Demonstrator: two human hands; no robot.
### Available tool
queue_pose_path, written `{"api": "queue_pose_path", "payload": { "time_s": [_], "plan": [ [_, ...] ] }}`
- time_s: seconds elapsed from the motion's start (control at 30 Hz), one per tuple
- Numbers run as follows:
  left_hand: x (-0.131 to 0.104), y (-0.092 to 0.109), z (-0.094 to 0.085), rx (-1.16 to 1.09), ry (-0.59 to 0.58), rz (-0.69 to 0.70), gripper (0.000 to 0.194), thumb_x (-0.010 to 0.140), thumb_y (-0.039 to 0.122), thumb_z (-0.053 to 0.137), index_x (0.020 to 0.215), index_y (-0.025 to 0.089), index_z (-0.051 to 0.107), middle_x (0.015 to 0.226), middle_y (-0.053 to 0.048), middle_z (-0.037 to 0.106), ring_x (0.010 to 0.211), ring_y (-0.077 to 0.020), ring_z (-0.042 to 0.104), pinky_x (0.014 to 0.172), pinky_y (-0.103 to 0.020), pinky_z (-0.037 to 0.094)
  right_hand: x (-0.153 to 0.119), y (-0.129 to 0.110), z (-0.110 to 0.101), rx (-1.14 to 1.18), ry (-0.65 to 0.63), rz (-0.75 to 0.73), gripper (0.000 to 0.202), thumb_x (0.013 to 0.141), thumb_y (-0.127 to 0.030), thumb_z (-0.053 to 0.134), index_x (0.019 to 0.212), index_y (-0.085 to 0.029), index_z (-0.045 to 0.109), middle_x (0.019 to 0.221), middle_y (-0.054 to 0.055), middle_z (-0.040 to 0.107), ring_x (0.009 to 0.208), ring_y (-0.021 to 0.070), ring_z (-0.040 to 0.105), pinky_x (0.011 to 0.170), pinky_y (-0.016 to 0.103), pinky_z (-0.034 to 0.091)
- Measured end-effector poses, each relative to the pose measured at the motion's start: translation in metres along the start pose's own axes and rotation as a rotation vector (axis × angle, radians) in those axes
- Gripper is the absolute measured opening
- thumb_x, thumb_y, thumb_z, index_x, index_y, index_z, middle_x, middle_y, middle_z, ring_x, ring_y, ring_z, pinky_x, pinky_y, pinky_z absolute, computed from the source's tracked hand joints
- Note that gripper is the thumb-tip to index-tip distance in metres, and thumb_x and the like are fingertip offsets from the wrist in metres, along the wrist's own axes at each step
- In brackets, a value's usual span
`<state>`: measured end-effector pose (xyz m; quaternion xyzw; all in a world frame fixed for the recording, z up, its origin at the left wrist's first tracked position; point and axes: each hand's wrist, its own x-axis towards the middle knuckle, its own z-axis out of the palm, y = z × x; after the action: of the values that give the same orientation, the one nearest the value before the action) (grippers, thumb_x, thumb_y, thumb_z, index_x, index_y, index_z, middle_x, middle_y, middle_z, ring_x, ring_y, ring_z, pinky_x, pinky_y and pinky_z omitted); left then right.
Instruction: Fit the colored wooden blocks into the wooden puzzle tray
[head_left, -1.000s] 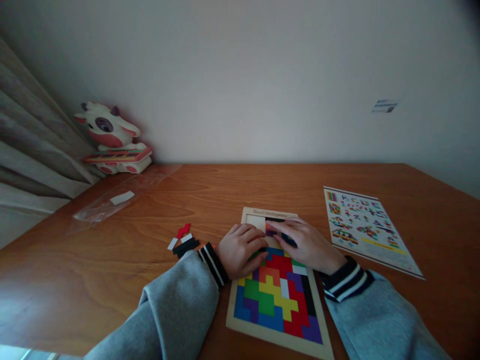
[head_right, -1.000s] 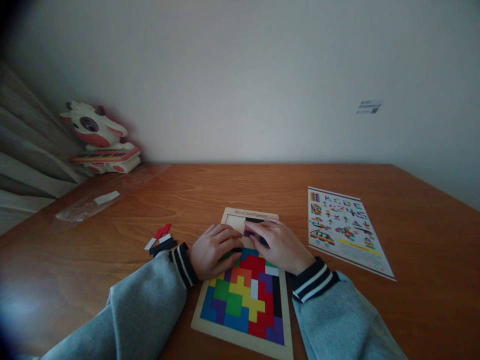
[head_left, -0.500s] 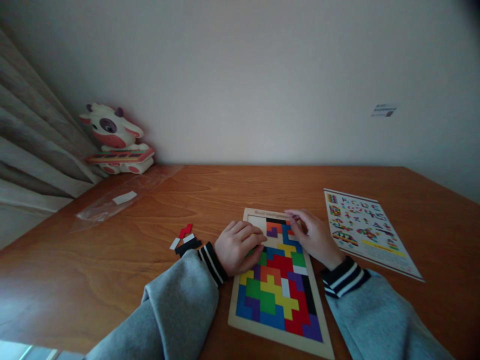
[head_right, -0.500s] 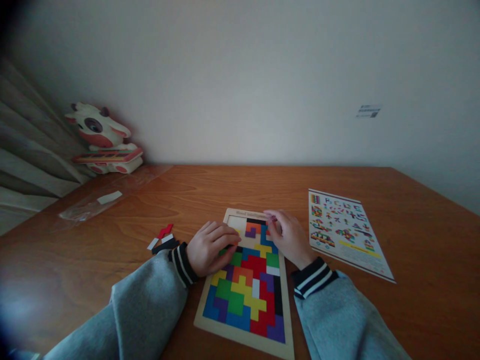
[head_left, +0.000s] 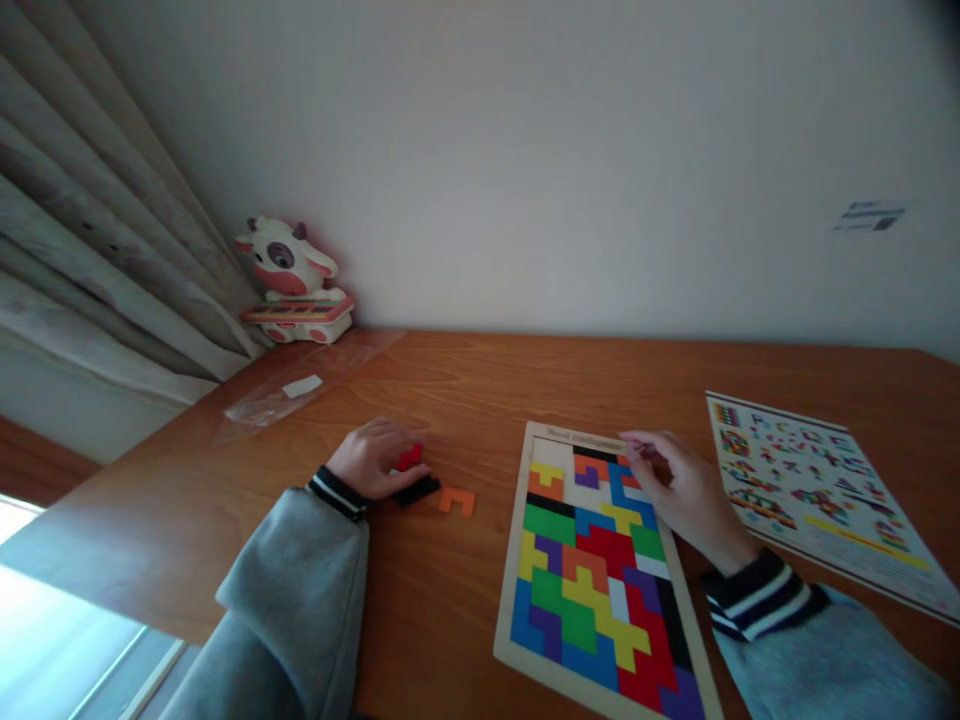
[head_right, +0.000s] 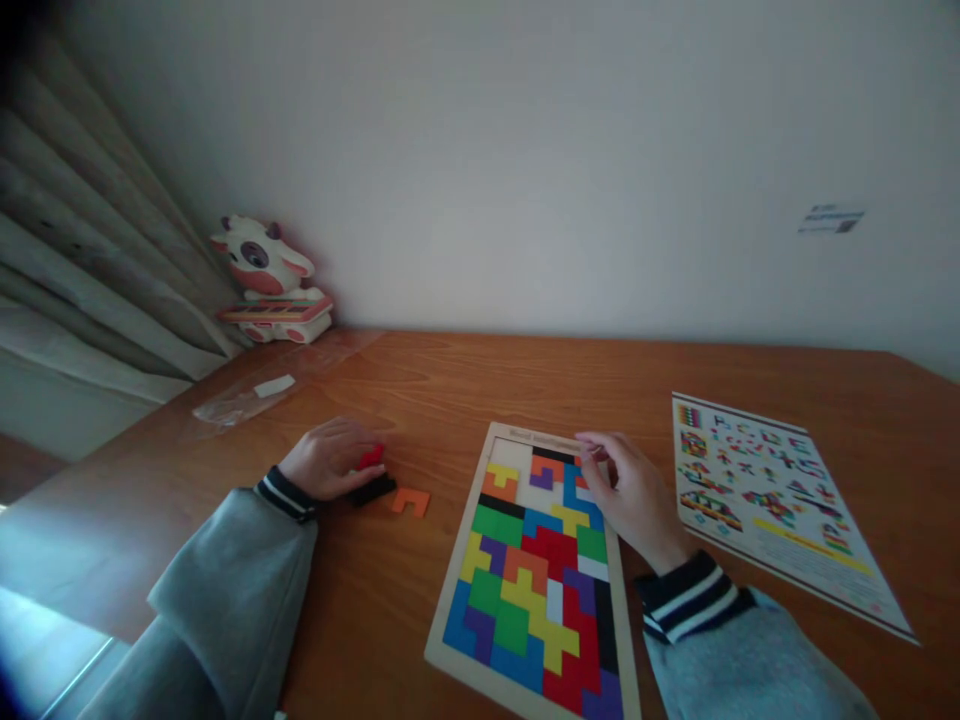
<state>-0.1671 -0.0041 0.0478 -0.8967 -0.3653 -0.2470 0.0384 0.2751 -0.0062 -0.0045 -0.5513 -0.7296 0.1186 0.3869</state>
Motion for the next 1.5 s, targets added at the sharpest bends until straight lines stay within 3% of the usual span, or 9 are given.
{"api": "queue_pose_path", "payload": {
  "time_s": [0.1, 0.2, 0.5, 0.63, 0.83, 1.0, 1.13, 1.3, 1.5],
  "plan": [
    [-0.016, -0.013, -0.005, -0.002, -0.075, -0.017, 0.035, 0.081, 0.044, 0.071, 0.109, 0.022, 0.069, 0.106, -0.007, 0.073, 0.095, -0.0220, 0.069, 0.087, -0.036, 0.055, -0.002, 0.000, 0.001, 0.007, 0.008, 0.006, 0.027, 0.093, -0.039, 0.049, 0.111, -0.023, 0.060, 0.104, 0.009, 0.067, 0.091, 0.0235, 0.065, 0.079, 0.039, 0.055],
    [-0.024, -0.019, 0.000, -0.032, -0.081, -0.076, 0.030, 0.087, 0.037, 0.065, 0.114, 0.025, 0.069, 0.108, -0.005, 0.073, 0.097, -0.0202, 0.069, 0.089, -0.034, 0.056, -0.002, -0.001, 0.001, 0.002, 0.021, 0.009, 0.026, 0.093, -0.039, 0.049, 0.110, -0.022, 0.061, 0.102, 0.009, 0.067, 0.090, 0.0236, 0.065, 0.078, 0.040, 0.054],
    [-0.014, -0.009, 0.029, -0.149, -0.031, -0.090, 0.027, 0.094, 0.030, 0.056, 0.117, 0.024, 0.069, 0.115, -0.004, 0.072, 0.107, -0.0199, 0.068, 0.096, -0.034, 0.056, -0.002, -0.009, 0.001, 0.036, 0.034, 0.000, 0.024, 0.094, -0.036, 0.048, 0.108, -0.022, 0.061, 0.101, 0.009, 0.066, 0.091, 0.0228, 0.064, 0.080, 0.040, 0.054],
    [0.001, 0.003, 0.037, -0.181, -0.081, -0.165, 0.033, 0.095, 0.033, 0.054, 0.125, 0.025, 0.064, 0.125, -0.003, 0.067, 0.116, -0.0203, 0.063, 0.101, -0.036, 0.053, -0.001, -0.012, 0.002, 0.042, 0.050, -0.009, 0.022, 0.094, -0.033, 0.048, 0.108, -0.022, 0.061, 0.099, 0.008, 0.066, 0.089, 0.0221, 0.064, 0.080, 0.039, 0.053],
    [0.032, 0.020, 0.057, -0.293, -0.109, -0.197, 0.030, 0.094, 0.035, 0.057, 0.119, 0.025, 0.067, 0.117, -0.002, 0.071, 0.107, -0.0187, 0.068, 0.097, -0.032, 0.054, 0.000, -0.011, 0.004, 0.071, 0.067, -0.027, 0.020, 0.093, -0.031, 0.049, 0.106, -0.022, 0.062, 0.097, 0.008, 0.066, 0.086, 0.0215, 0.064, 0.077, 0.038, 0.054],
    [0.051, 0.039, 0.065, -0.385, -0.054, -0.117, 0.025, 0.091, 0.033, 0.062, 0.113, 0.022, 0.068, 0.118, -0.005, 0.070, 0.107, -0.0189, 0.067, 0.098, -0.034, 0.053, 0.000, -0.011, 0.004, 0.074, 0.071, -0.029, 0.019, 0.093, -0.030, 0.049, 0.105, -0.022, 0.062, 0.097, 0.008, 0.066, 0.086, 0.0213, 0.063, 0.078, 0.038, 0.054],
    [0.071, 0.070, 0.070, -0.513, 0.013, -0.067, 0.021, 0.091, 0.029, 0.063, 0.109, 0.021, 0.069, 0.122, -0.007, 0.067, 0.110, -0.0181, 0.065, 0.099, -0.033, 0.053, 0.000, -0.013, 0.004, 0.076, 0.062, -0.027, 0.020, 0.093, -0.030, 0.049, 0.105, -0.022, 0.062, 0.097, 0.007, 0.065, 0.083, 0.0200, 0.063, 0.078, 0.037, 0.054],
    [0.098, 0.111, 0.085, -0.650, -0.108, 0.095, 0.020, 0.091, 0.028, 0.064, 0.109, 0.019, 0.069, 0.122, -0.009, 0.067, 0.110, -0.0179, 0.065, 0.098, -0.030, 0.053, 0.000, -0.019, 0.000, 0.091, 0.055, -0.039, 0.019, 0.093, -0.027, 0.049, 0.106, -0.021, 0.061, 0.099, 0.007, 0.064, 0.083, 0.0195, 0.063, 0.076, 0.036, 0.053],
    [0.112, 0.127, 0.103, -0.703, -0.159, 0.159, 0.018, 0.091, 0.024, 0.064, 0.108, 0.019, 0.068, 0.120, -0.010, 0.067, 0.110, -0.0182, 0.065, 0.098, -0.032, 0.053, 0.000, -0.021, 0.000, 0.102, 0.029, -0.102, 0.016, 0.092, -0.025, 0.050, 0.104, -0.022, 0.061, 0.101, 0.008, 0.064, 0.087, 0.0211, 0.063, 0.081, 0.039, 0.053]
  ]
}}
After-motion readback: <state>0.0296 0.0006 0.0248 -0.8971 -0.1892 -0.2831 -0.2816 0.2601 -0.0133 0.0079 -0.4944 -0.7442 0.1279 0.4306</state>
